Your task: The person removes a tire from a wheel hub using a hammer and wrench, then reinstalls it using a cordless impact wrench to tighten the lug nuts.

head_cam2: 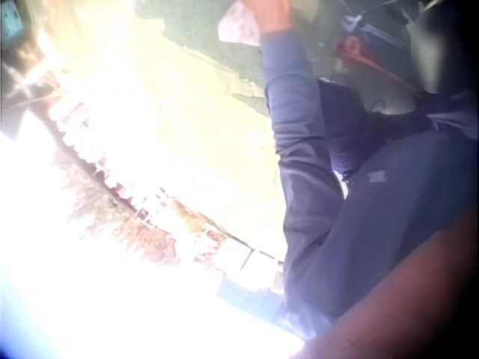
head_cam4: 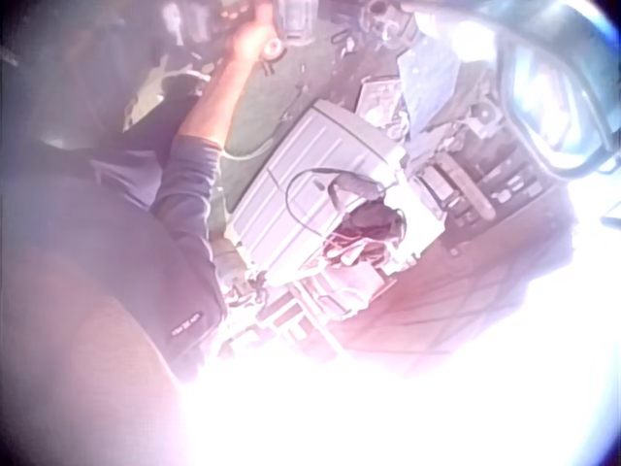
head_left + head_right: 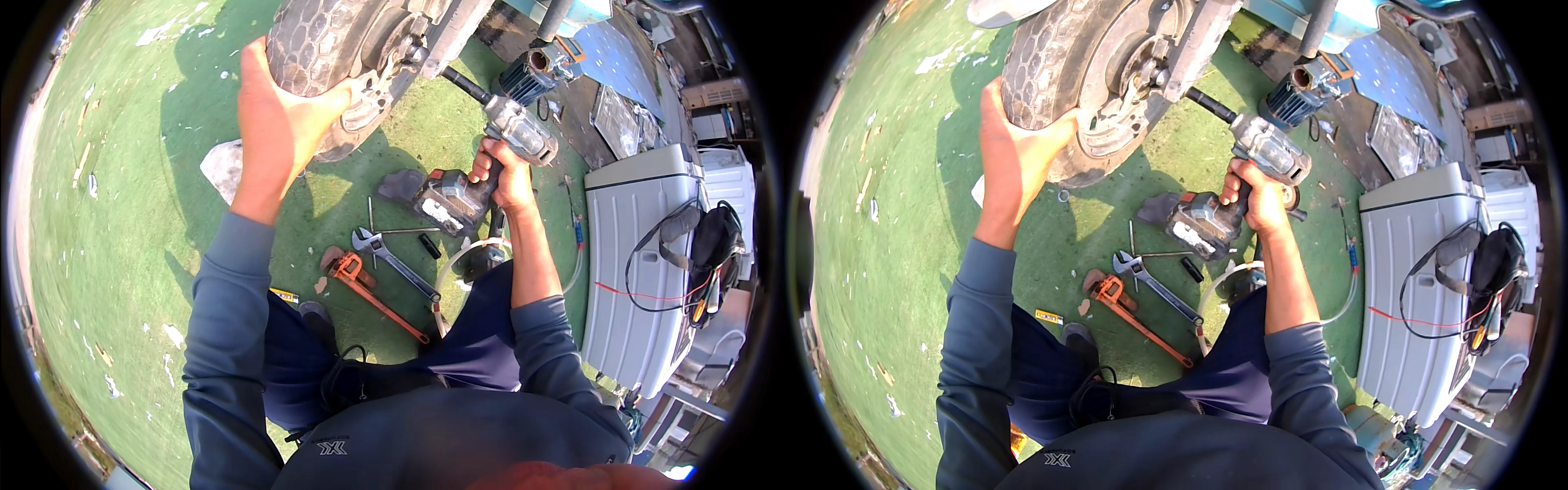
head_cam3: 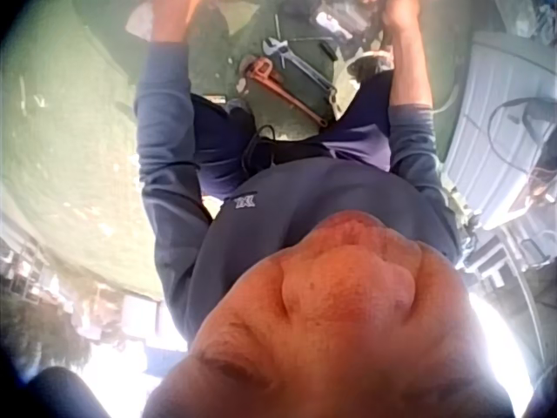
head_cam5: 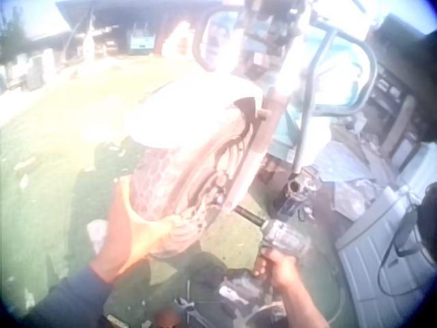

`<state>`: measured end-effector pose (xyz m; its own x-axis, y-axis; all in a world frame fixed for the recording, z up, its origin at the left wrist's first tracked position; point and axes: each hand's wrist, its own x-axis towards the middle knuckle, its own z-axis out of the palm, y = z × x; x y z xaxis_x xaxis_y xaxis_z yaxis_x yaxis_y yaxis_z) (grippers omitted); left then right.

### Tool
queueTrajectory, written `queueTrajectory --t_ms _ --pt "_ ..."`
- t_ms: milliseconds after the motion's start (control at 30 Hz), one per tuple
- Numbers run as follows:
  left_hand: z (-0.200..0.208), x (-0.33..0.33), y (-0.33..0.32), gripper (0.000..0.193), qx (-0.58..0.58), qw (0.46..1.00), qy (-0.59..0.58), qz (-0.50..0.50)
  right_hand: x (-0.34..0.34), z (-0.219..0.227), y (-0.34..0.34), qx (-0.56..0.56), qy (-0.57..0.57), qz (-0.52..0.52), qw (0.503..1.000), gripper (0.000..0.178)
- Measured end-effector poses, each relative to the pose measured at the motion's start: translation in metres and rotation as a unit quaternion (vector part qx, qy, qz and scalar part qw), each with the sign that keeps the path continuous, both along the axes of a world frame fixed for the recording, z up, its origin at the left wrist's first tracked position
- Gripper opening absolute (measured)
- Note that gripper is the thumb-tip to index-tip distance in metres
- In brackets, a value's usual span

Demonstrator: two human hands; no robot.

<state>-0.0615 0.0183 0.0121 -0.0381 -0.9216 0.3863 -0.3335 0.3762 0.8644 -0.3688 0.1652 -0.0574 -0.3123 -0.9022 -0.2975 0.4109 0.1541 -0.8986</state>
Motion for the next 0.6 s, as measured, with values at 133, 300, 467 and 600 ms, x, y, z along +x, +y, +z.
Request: queueTrajectory --t_ms 133,300,467,600 --pt "0.006 0.001 0.004 0.097 -0.018 0.999 -0.021 0.024 -0.001 -0.001 -0.001 0.003 -0.007 0.005 1.000 0.019" --pt "0.009 -0.002 0.010 0.096 -0.015 0.999 -0.010 0.035 -0.011 -0.004 0.000 -0.009 -0.068 0.039 0.997 0.027" --pt "0.005 -0.006 0.010 0.096 -0.013 0.999 0.029 0.027 -0.013 -0.010 0.009 -0.061 -0.050 0.022 0.997 0.035" --pt "0.012 -0.006 0.014 0.093 0.001 0.997 0.061 0.040 0.004 -0.015 0.011 -0.082 -0.016 -0.058 0.995 0.030"
